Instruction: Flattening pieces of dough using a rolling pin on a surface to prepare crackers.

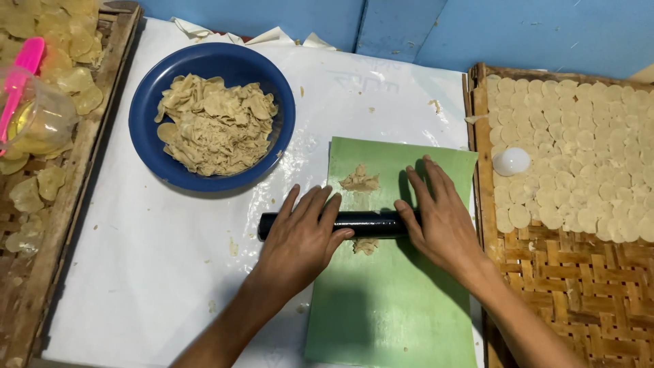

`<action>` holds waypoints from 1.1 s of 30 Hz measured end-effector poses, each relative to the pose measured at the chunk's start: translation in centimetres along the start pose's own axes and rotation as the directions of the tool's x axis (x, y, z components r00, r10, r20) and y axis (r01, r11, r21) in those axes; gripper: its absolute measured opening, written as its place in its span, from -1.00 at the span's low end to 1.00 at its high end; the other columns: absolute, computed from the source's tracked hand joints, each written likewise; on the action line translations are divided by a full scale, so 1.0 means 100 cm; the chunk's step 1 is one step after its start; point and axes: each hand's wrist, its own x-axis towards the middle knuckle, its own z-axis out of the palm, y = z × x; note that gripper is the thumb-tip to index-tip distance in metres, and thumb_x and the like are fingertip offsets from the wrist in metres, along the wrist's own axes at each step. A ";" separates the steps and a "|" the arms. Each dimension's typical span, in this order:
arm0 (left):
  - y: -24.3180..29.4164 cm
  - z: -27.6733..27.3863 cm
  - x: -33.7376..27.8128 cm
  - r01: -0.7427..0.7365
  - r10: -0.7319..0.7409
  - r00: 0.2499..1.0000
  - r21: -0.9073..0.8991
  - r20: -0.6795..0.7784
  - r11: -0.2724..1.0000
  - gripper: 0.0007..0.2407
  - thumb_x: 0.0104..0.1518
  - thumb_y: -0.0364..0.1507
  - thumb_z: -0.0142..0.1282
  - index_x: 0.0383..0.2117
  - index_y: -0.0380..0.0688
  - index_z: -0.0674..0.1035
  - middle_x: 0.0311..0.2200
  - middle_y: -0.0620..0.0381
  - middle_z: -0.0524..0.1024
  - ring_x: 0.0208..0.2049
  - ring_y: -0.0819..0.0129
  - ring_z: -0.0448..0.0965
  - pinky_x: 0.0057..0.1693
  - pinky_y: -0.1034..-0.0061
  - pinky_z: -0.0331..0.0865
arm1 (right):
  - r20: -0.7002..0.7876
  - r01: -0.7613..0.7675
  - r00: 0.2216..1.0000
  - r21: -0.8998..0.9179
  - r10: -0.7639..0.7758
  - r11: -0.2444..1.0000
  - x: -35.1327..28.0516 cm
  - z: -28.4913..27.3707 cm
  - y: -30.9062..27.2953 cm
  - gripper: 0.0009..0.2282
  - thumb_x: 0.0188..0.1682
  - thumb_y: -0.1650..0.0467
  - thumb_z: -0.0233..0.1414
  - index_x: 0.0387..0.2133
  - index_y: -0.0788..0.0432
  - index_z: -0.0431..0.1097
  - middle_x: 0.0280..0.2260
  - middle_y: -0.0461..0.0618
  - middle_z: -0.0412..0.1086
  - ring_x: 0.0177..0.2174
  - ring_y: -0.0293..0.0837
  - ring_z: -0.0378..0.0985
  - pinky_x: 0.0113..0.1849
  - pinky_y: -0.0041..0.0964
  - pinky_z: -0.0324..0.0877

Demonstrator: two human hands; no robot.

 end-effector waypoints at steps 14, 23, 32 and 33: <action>0.023 -0.001 -0.030 -0.021 0.038 0.968 0.068 -0.247 0.997 -0.67 0.13 -0.40 0.17 0.00 -0.26 0.49 -0.09 -0.08 0.50 -0.10 0.10 0.51 0.12 0.16 0.34 | 0.204 0.111 0.964 0.274 -0.170 0.955 0.069 -0.004 -0.020 -0.74 0.02 0.34 0.09 -0.11 0.28 0.47 -0.18 0.11 0.45 -0.31 0.01 0.58 -0.23 -0.16 0.59; 0.023 0.008 -0.066 -0.011 0.021 0.957 0.037 -0.288 0.999 -0.61 0.06 -0.46 0.23 0.05 -0.16 0.45 0.03 -0.02 0.43 0.03 0.10 0.47 0.16 0.11 0.30 | 0.353 0.113 0.901 0.368 -0.252 0.923 0.032 -0.030 -0.031 -0.82 -0.02 0.37 0.10 -0.25 0.17 0.59 -0.23 -0.03 0.56 -0.38 -0.10 0.65 -0.28 -0.28 0.65; 0.022 -0.001 -0.052 0.010 -0.061 0.961 -0.186 -0.270 0.982 -0.60 0.11 -0.37 0.25 0.04 -0.24 0.43 -0.06 0.00 0.47 -0.08 0.11 0.51 0.08 0.17 0.33 | 0.048 0.226 0.962 0.408 -0.268 0.884 -0.018 -0.031 -0.030 -0.86 -0.03 0.34 0.11 -0.32 0.12 0.58 -0.39 -0.10 0.53 -0.50 -0.26 0.48 -0.45 -0.44 0.48; 0.022 -0.003 -0.050 0.026 -0.077 0.967 -0.208 -0.244 0.978 -0.59 0.14 -0.33 0.22 0.06 -0.25 0.42 -0.09 0.01 0.48 -0.13 0.13 0.51 0.05 0.20 0.33 | -0.106 0.339 0.941 0.315 -0.322 0.887 -0.030 -0.023 -0.029 -0.86 -0.02 0.31 0.14 -0.37 0.13 0.55 -0.39 -0.10 0.54 -0.39 -0.23 0.53 -0.32 -0.43 0.55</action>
